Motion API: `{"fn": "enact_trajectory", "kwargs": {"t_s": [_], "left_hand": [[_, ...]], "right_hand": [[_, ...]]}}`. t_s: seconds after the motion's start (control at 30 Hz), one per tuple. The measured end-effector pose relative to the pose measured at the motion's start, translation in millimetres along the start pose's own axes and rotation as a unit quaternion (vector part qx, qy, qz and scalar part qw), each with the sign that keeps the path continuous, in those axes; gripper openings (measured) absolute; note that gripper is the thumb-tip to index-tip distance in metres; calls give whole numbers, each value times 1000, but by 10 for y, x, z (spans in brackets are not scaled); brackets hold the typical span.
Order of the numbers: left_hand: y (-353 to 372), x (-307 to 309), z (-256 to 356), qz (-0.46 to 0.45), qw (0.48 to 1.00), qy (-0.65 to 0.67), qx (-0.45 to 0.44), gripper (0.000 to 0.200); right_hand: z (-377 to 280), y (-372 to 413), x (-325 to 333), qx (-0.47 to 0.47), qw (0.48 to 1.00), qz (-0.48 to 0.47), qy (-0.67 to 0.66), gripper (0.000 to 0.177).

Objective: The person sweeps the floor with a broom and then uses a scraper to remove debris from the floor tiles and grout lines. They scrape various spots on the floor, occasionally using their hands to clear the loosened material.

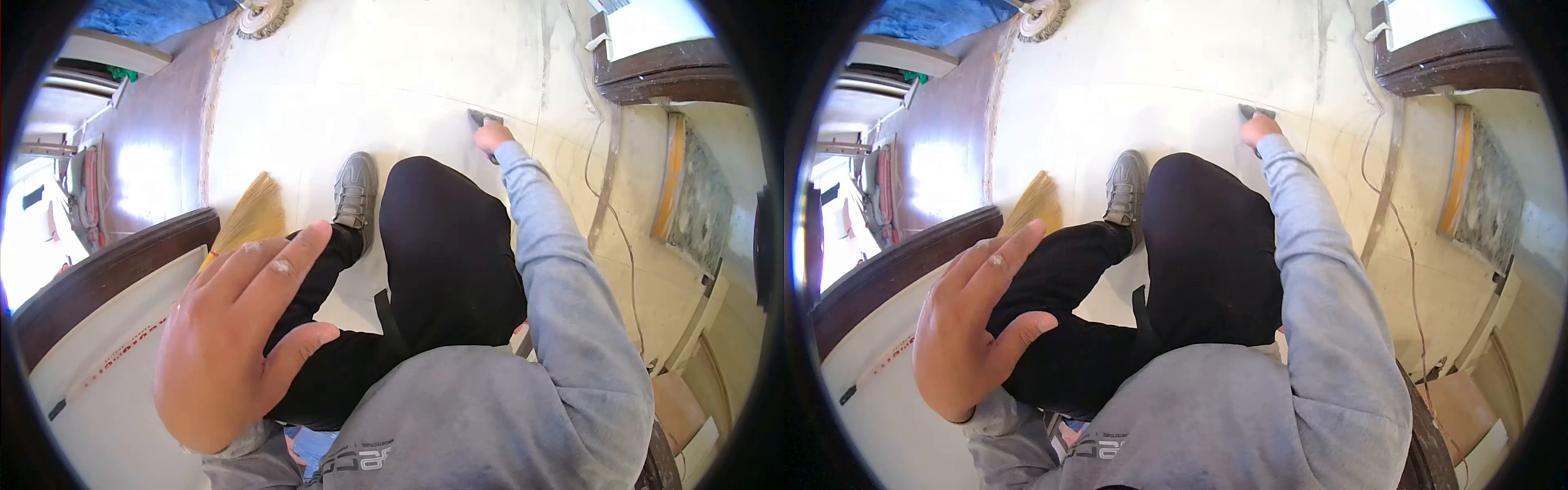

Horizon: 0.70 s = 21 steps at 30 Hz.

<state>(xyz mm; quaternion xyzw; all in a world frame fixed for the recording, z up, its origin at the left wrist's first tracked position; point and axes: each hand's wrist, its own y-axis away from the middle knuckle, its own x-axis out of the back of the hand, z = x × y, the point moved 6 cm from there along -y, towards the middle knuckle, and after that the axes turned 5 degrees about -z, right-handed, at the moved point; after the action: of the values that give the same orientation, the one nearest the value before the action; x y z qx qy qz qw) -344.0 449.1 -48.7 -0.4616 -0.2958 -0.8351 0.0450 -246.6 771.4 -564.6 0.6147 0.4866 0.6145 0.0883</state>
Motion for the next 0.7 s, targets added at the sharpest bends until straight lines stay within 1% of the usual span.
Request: {"fn": "enact_trajectory", "kwargs": {"t_s": [0.03, 0.1, 0.13, 0.17, 0.23, 0.27, 0.37, 0.43, 0.47, 0.5, 0.6, 0.63, 0.7], "left_hand": [[4, 7, 4, -4, 1000, 1, -3, 68], [18, -2, 0, -8, 1000, 7, -1, 68], [18, 10, -12, -9, 1000, 6, 8, 68], [20, 33, -25, -5, 1000, 3, 17, 68], [28, 17, -45, 1, 1000, -1, 13, 68], [27, 11, -48, 4, 1000, -2, 6, 68], [33, 15, -41, 0, 1000, 1, 1, 68], [34, 1, -34, -2, 1000, 1, 5, 68], [32, 21, -26, 4, 1000, -2, 7, 69], [30, 26, -20, 7, 1000, -7, 7, 69], [24, 13, -11, 9, 1000, -19, 4, 68], [23, 15, 2, 5, 1000, -20, -6, 68], [25, 15, 18, 3, 1000, -18, -11, 68]], "right_hand": [[52, 12, 7, 0, 1000, 0, 3, 68], [109, 207, 106, -6, 998, 20, -60, 67], [138, 198, 119, -31, 996, 23, -84, 65], [84, 247, 153, -29, 996, 23, -85, 65], [-28, 334, 182, -51, 995, -15, -90, 64], [154, 71, -48, -26, 998, -8, -57, 63], [117, 397, 117, -36, 998, -17, -52, 63], [281, 37, 162, -7, 995, 95, 2, 62], [141, 258, 323, -65, 989, 6, -135, 61], [130, 163, 330, -62, 988, 9, -139, 61], [215, -86, 79, 11, 1000, 14, 16, 63], [216, 52, 64, 10, 1000, 17, 17, 63], [199, 306, 12, -22, 999, -16, -39, 63]]}}
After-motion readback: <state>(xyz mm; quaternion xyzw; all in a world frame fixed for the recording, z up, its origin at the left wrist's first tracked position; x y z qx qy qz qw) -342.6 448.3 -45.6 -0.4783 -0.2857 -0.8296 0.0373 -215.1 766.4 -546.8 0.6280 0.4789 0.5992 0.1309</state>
